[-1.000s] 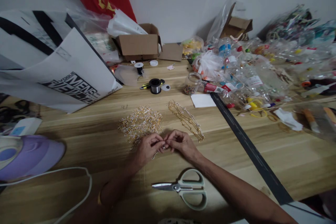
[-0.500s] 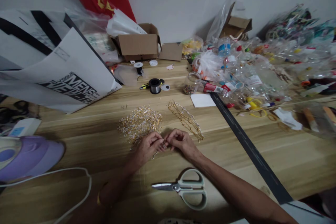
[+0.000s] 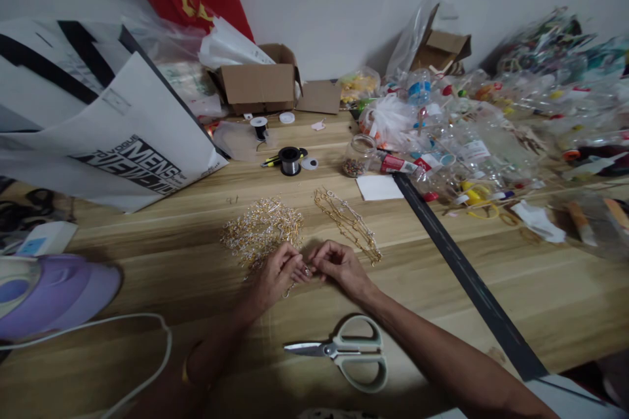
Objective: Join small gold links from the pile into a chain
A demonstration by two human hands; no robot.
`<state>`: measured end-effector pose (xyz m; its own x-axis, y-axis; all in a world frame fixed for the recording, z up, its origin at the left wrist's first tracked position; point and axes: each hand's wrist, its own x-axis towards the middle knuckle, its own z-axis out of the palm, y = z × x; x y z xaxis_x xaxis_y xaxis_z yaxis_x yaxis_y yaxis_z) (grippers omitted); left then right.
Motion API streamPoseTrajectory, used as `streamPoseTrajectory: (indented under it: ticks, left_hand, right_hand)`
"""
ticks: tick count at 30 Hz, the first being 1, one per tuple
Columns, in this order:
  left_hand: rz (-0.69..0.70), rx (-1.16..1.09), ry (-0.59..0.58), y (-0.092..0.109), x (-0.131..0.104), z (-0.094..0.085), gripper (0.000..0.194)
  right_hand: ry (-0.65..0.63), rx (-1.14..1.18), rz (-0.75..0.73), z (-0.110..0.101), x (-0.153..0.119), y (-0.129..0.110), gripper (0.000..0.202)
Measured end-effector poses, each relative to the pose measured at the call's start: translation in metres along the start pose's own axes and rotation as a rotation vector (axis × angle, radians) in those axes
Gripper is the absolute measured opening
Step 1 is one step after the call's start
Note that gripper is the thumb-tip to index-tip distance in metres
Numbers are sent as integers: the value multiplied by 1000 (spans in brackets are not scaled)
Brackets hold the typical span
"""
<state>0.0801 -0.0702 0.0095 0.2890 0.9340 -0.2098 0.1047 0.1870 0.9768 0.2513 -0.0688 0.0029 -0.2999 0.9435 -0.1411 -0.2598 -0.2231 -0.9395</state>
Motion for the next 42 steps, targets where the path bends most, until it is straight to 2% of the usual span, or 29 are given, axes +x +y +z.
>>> streamPoseTrajectory:
  ticks: [8,20,31,42]
  left_hand:
    - [-11,-17,6,0,1,-1,34]
    - [45,-15,96,-3,3,-2,34]
    - [30,72,25,0,-2,0,24]
    - [135,238,-11,1,-4,2,17]
  right_hand:
    - [-59,-17,-66,1,-3,-5,27]
    - [-93,1,-31,0,-1,-4,34]
    - [-109,-50,56,0,1,-5,34]
    - [-171,-146,75,-1,-1,1,31]
